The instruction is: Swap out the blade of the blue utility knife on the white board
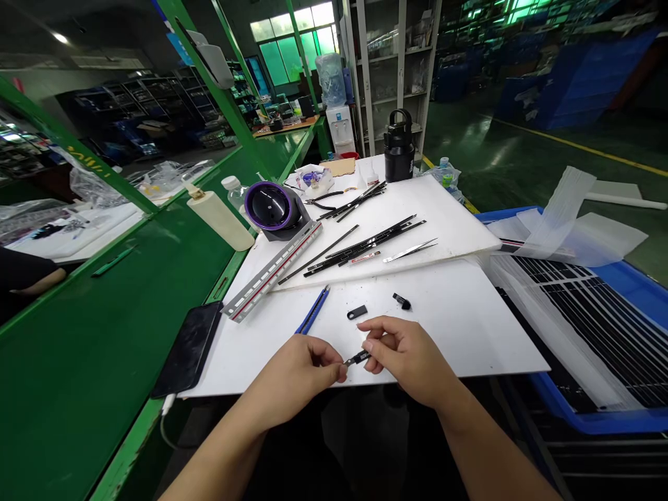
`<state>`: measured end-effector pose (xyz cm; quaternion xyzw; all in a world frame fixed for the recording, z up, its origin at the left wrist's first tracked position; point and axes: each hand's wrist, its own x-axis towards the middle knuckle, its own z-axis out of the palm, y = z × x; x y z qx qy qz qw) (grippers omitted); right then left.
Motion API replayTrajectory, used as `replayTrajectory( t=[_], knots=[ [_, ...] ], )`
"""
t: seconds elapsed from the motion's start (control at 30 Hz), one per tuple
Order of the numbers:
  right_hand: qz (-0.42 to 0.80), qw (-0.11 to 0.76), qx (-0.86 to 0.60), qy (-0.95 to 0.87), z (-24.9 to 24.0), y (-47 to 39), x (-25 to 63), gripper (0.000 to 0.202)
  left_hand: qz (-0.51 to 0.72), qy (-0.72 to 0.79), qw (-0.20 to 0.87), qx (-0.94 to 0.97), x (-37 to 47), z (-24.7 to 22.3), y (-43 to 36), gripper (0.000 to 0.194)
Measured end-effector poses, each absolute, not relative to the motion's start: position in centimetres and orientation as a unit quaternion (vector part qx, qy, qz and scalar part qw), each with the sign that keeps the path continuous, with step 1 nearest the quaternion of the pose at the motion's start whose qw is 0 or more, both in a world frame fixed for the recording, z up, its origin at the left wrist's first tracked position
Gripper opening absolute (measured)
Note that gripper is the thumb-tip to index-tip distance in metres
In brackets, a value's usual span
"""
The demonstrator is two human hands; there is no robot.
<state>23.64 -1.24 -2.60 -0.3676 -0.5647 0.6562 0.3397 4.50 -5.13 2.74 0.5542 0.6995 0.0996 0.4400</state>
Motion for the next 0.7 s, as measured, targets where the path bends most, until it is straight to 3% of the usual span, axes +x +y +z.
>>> replayTrajectory(
  t=[0.7],
  knots=[
    [0.661, 0.339, -0.359, -0.565, -2.60, -1.15, 23.61, 0.021, 0.094, 0.680, 0.457, 0.565, 4.67, 2.72, -4.83, 0.022]
  ],
)
